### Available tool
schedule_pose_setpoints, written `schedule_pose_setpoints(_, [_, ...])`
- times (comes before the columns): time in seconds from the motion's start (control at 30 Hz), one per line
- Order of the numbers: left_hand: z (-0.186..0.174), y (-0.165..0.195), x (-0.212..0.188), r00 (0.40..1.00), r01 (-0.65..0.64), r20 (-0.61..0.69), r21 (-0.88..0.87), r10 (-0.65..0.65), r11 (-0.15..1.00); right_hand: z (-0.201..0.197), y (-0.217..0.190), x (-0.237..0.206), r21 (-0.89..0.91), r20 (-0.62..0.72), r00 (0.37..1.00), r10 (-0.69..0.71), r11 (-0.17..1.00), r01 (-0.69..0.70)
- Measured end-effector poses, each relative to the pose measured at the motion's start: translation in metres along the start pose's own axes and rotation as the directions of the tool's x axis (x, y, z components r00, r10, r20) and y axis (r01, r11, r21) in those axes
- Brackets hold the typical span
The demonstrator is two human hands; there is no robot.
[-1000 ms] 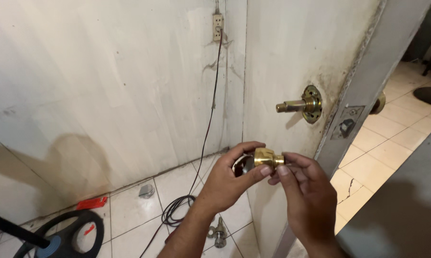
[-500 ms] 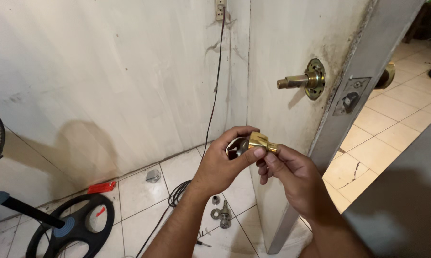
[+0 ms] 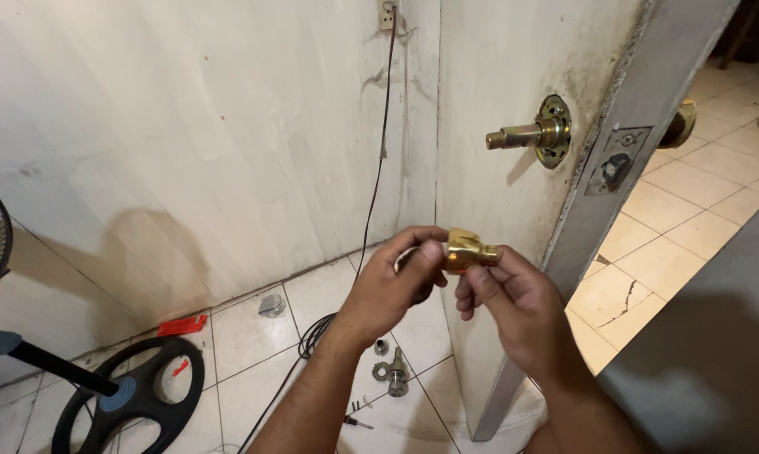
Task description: The person removes a brass doorknob from a door, working the knob and rose off the spindle by hand. They then sit on the floor and disassemble the knob mechanism, separating the latch assembly, rose plate, and cylinder parts on the tiled floor.
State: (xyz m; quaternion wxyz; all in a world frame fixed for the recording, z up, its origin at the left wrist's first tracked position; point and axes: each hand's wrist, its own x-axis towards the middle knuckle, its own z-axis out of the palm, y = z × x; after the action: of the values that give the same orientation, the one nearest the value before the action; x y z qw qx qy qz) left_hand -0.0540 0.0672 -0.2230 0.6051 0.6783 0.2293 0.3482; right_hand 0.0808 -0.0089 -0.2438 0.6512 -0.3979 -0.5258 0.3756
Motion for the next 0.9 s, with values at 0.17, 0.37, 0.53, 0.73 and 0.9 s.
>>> schedule_pose_setpoints(0.17, [0.006, 0.002, -0.006, 0.987, -0.158, 0.013, 0.111, 0.157, 0.981, -0.002, 0.003, 0.000, 0.146, -0.034, 0.993, 0.116, 0.983, -0.110])
schedule_pose_setpoints(0.37, [0.012, 0.014, -0.014, 0.957, -0.285, -0.001, 0.174, 0.290, 0.943, -0.004, 0.008, -0.004, 0.690, 0.149, 0.973, 0.176, 0.686, -0.229])
schedule_pose_setpoints(0.53, [0.015, 0.025, -0.019, 0.955, -0.239, -0.069, 0.395, 0.288, 0.887, 0.000, 0.009, -0.004, 0.747, 0.118, 0.950, 0.291, 0.604, -0.278])
schedule_pose_setpoints(0.73, [0.014, 0.025, -0.026, 0.876, -0.382, -0.031, 0.563, 0.481, 0.733, 0.005, 0.008, -0.007, 0.668, 0.029, 0.961, 0.276, 0.710, -0.224])
schedule_pose_setpoints(0.9, [0.014, 0.021, -0.029, 0.952, -0.244, -0.108, 0.298, 0.286, 0.923, 0.003, 0.010, -0.010, 0.570, -0.038, 0.973, 0.228, 0.805, -0.166])
